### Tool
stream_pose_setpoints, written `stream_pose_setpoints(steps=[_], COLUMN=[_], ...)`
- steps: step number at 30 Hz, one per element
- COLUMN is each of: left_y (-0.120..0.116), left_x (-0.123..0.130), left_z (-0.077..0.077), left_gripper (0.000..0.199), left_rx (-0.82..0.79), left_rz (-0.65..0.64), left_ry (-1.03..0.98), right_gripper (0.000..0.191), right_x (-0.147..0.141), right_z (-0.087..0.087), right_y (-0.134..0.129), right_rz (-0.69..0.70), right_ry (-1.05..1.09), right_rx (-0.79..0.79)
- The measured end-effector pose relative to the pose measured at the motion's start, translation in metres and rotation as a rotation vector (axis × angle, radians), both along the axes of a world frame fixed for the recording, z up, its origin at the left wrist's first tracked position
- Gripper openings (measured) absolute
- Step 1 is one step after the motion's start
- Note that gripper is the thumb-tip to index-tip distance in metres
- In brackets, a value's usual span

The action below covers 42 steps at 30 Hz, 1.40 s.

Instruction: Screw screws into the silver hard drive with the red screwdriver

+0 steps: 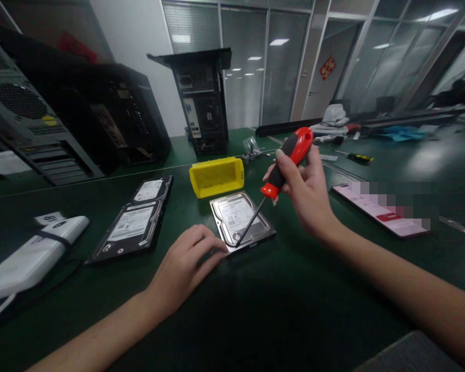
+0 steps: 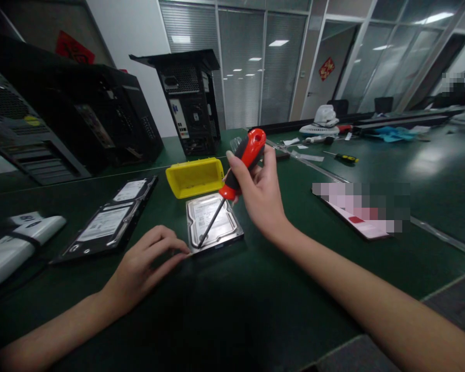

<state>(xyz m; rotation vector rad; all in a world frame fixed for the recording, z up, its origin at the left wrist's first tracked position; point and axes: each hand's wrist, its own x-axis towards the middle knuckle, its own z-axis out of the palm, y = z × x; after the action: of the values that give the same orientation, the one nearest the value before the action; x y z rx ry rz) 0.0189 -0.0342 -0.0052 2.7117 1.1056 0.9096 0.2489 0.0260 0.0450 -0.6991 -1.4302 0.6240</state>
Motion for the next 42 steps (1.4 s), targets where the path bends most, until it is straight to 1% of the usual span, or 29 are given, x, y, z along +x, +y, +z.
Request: stream_pose_setpoints(steps=[3,6,11,16,20,28,32,38,42], left_y=[0.003,0.005,0.009,0.014,0.016,0.014,0.013,0.012,0.012], left_x=[0.0,0.001,0.003,0.002,0.001,0.003,0.003,0.003,0.003], left_z=[0.002,0.004,0.005,0.002,0.0,0.004,0.004,0.004,0.003], left_gripper=[0.01,0.007,0.007,0.009,0.011,0.015,0.017,0.017,0.02], left_rx=[-0.161,-0.277,-0.372,-0.471,-0.484,-0.502,-0.479,-0.453,-0.442], left_rz=[0.051,0.062,0.074,0.048,0.047,0.069,0.088,0.08,0.076], left_ry=[-0.107,-0.158,-0.2,-0.218,-0.227,-0.207,-0.194,-0.183,-0.178], right_gripper=[0.027,0.028,0.035,0.039,0.041,0.038,0.038,0.044,0.046], right_x=[0.004,0.004,-0.004,-0.009,-0.01,-0.014,-0.013,-0.012,-0.012], right_z=[0.0,-0.001,0.002,0.005,0.004,0.003,0.004,0.003,0.005], right_y=[0.008,0.011,-0.002,-0.015,-0.018,-0.022,-0.023,-0.023,-0.024], right_rz=[-0.008,0.008,0.045,0.062,0.065,0.103,0.086,0.042,0.044], right_ry=[0.006,0.015,-0.004,-0.013,-0.05,-0.041,-0.06,-0.101,-0.11], right_rx=[0.002,0.019,-0.009,0.024,0.055,0.108,0.118,0.101,0.101])
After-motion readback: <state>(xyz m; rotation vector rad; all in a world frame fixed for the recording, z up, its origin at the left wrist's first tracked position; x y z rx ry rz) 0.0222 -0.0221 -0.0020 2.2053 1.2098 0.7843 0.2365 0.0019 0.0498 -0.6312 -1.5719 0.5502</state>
